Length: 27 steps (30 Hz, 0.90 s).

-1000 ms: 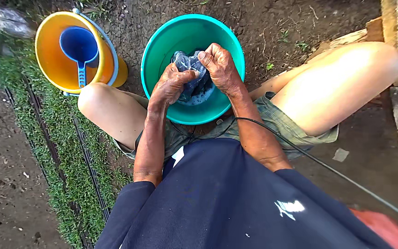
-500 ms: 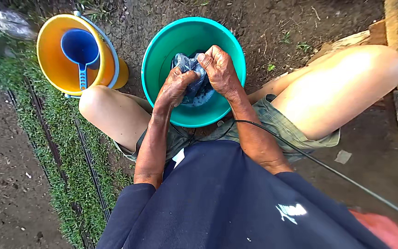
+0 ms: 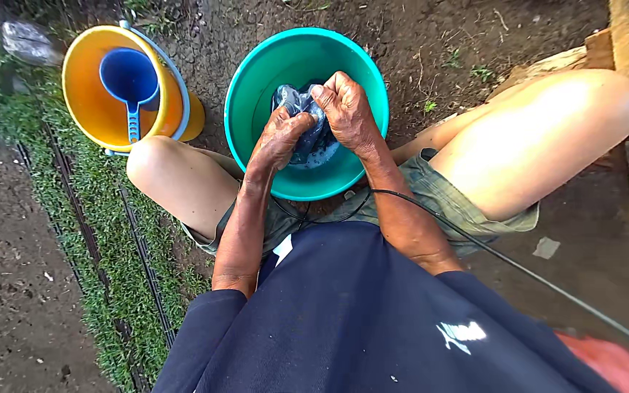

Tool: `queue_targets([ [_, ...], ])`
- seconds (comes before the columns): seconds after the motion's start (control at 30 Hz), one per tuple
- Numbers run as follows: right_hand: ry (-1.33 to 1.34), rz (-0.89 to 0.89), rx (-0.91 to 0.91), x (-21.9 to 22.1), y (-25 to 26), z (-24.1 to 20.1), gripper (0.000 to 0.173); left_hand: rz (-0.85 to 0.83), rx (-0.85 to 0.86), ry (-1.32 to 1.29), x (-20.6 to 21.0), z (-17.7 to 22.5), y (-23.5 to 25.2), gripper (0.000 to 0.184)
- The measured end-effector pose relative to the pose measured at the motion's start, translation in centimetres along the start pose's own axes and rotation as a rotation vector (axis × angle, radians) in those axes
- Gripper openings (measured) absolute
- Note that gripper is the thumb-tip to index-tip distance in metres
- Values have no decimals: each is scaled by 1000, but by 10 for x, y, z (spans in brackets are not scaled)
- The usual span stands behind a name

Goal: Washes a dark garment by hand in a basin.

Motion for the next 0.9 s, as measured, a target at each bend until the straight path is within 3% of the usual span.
queue_targets([
  [0.9, -17, 17, -18, -3, 0, 0, 23, -8, 19, -9, 3, -2, -2, 24],
])
Point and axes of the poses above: each hand's wrist, its own y-axis towards the middle knuckle, its own x-axis out of the palm, z = x × y, the point moved 3 cm from there along y, towards the middle knuckle, and after that the axes turned 9 degrees about y, right-handed, at the moved point
